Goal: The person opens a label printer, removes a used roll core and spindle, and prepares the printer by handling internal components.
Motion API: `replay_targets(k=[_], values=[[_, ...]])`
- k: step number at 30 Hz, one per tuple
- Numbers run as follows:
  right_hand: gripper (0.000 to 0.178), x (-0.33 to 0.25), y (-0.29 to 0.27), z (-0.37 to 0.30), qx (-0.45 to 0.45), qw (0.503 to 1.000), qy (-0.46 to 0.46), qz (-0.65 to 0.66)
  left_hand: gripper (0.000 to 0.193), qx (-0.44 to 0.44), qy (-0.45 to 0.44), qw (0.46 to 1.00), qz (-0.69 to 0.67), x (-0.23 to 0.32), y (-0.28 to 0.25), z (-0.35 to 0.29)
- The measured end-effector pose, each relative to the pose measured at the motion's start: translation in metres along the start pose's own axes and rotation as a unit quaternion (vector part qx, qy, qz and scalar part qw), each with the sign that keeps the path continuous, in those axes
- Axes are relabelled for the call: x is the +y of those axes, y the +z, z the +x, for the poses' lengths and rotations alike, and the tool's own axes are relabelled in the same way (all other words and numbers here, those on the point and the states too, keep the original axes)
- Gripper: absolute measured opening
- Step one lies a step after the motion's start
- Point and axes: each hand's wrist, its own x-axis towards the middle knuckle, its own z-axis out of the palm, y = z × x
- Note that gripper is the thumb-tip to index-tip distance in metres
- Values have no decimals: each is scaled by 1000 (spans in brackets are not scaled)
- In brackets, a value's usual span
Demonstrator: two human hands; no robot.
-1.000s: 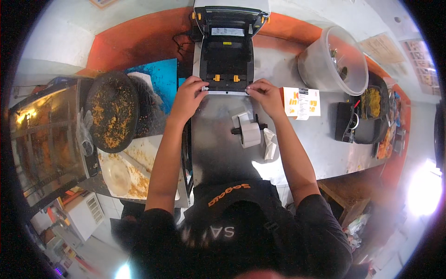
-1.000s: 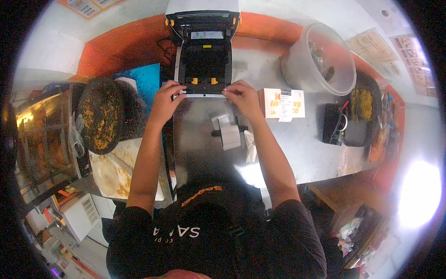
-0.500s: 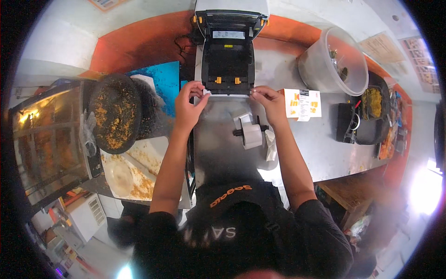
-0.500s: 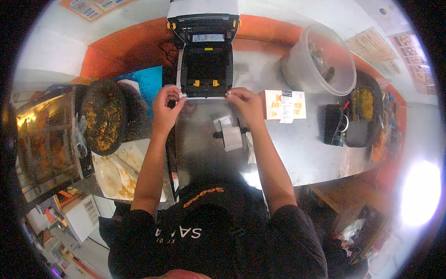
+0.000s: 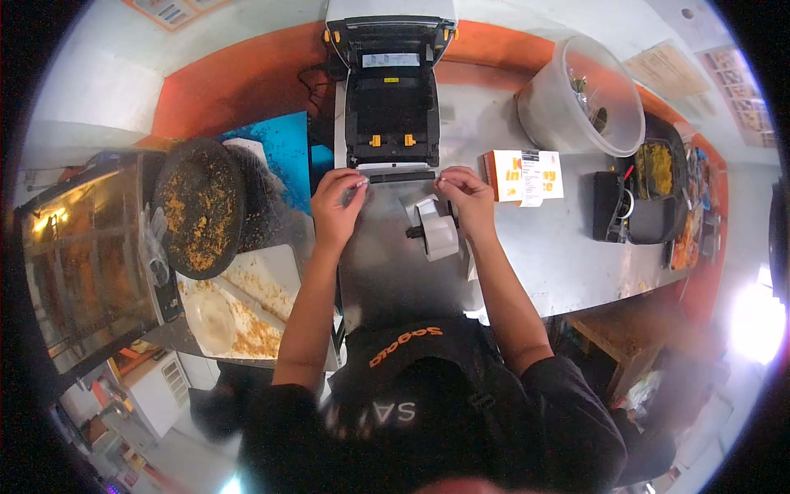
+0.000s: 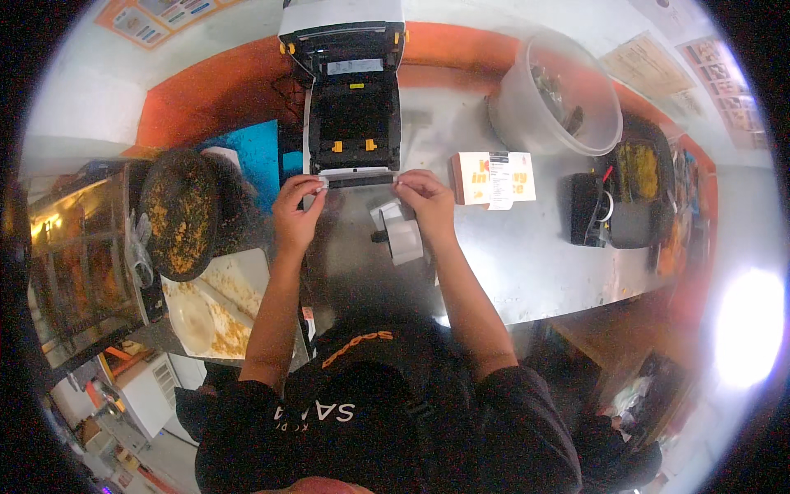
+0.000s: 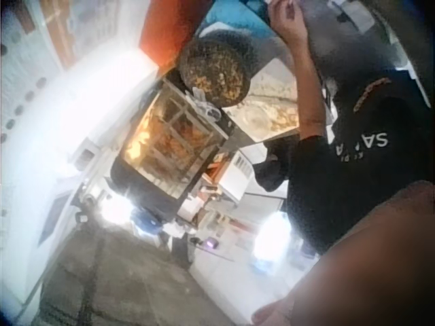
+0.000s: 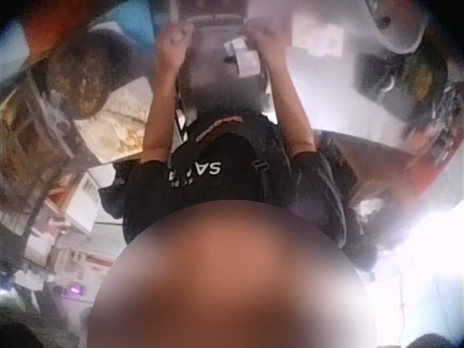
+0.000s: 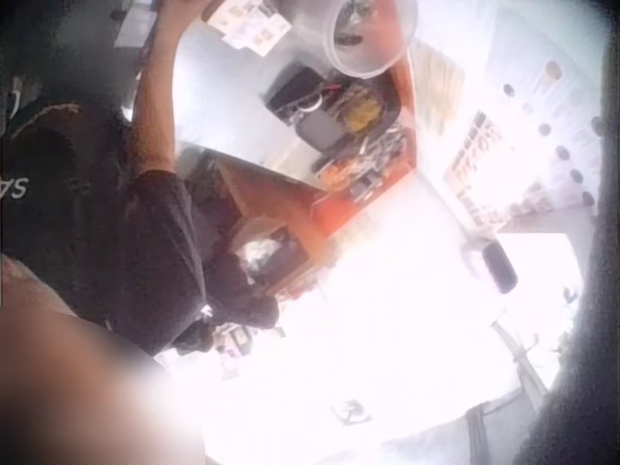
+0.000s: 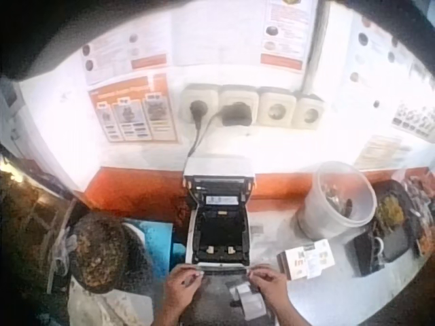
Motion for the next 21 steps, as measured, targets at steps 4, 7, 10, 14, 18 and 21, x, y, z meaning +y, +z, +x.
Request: replay_targets(k=[4,7,10,14,18,21], values=[[12,-6,5,2,15,1000,16,-16,18,11,8,1000,11,-7,2,1],[12,-12,9,6,28,998,37,-43,17,21,44,998,50,-13,2,5],[11,-10,11,19,26,989,-39,-139,16,31,46,997,59,-13,2,11],[12,-3,9,36,17,969,-107,-221,16,29,29,997,61,-16,3,21],[13,-1,9,41,10,972,-78,-223,16,13,-3,999,49,-20,4,22],[14,1,5,43,-8,956,-113,-270,17,11,11,995,99,-25,4,24]])
